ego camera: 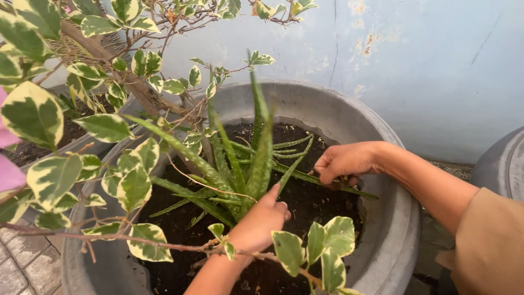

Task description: Picking up dead leaves and plant debris from potted plants and garden beds.

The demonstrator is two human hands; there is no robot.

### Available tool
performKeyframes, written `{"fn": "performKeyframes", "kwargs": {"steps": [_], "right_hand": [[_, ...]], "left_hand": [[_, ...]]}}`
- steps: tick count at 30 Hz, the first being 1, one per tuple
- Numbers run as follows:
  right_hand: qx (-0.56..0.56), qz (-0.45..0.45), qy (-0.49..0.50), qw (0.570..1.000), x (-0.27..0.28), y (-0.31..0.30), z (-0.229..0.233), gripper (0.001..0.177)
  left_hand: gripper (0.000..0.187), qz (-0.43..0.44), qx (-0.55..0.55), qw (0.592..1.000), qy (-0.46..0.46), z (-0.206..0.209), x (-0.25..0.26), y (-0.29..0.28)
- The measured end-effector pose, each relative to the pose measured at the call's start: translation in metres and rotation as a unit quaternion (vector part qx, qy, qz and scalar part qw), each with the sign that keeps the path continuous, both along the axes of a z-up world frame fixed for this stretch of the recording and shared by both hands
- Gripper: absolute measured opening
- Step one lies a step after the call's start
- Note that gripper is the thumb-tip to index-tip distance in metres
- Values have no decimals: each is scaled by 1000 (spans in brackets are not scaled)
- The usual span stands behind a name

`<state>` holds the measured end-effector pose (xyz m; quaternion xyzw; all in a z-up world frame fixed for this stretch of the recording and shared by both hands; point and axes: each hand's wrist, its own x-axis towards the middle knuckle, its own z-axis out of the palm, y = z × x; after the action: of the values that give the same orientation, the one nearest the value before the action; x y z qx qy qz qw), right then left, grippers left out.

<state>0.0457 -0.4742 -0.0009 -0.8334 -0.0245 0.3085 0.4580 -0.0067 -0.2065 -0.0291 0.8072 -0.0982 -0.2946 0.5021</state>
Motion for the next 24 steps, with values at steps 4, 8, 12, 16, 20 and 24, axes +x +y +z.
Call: {"fn": "performKeyframes", "kwargs": {"steps": [4, 8, 12, 16, 20, 24], "right_hand": [[-142, 30, 68, 987, -7, 9, 9, 11], [-417, 136, 53, 897, -9, 18, -1, 22], [-589, 161, -41, 791, -5, 28, -41, 33], [-618, 174, -48, 765, -11, 43, -50, 34], [-615, 163, -52, 770, -11, 46, -46, 37], [-587, 182, -55, 787, 15, 14, -60, 31]], "left_hand": [[64, 20, -57, 998, -9, -6, 8, 6], [65, 40, -87, 995, 41, -11, 9, 3], [63, 46, -61, 997, 33, -1, 6, 3], [63, 61, -82, 994, 37, -4, 12, 1], [62, 75, -89, 993, 33, -11, 19, 1], [61, 90, -97, 991, 35, -15, 20, 2]]}}
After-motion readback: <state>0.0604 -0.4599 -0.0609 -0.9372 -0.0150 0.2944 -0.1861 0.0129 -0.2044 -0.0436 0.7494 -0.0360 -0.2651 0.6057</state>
